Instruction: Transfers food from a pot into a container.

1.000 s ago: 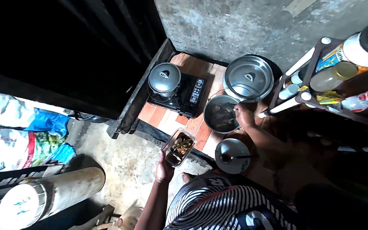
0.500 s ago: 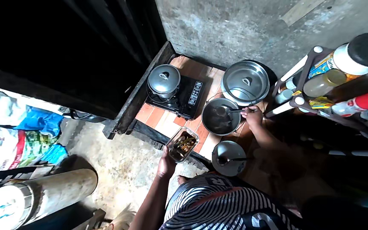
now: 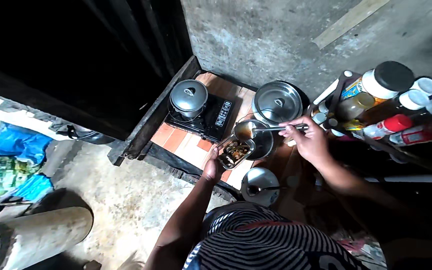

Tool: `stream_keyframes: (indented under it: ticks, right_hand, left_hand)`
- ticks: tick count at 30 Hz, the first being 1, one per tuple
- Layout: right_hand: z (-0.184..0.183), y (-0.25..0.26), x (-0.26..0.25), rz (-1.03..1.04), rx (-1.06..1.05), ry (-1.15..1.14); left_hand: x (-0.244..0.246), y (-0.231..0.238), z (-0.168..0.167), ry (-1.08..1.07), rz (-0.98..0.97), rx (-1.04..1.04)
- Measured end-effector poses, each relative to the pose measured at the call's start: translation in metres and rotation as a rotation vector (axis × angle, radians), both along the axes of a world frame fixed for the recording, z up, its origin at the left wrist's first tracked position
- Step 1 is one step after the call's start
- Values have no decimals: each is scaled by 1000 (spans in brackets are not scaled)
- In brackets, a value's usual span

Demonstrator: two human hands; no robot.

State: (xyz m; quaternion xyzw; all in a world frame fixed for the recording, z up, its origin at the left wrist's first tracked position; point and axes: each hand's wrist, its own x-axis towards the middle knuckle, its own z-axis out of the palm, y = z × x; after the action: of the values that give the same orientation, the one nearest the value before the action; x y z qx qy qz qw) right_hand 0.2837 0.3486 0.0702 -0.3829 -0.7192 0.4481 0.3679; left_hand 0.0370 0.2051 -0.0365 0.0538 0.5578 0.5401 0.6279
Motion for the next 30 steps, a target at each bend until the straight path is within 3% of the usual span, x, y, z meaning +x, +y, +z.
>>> stream_keyframes:
  ticks: [6,9,15,20,30]
  right_hand:
    - [15,-32,2,220,703,-10]
    - [20,-43,-1,239,864,16]
    - [26,-65,-22,243,900,130]
    - [53,-76,-61,262,872,331]
    - [123,-100,-154,362,883,638]
  left_hand:
    - [-4,-2,17,-17,11,82]
    - [-14,-11,28,-13,55,150]
    - [-38,-37,57,70,109,260]
    - [-74,-63,111,232,93,223]
    - [-157,-133,215,209,269,167]
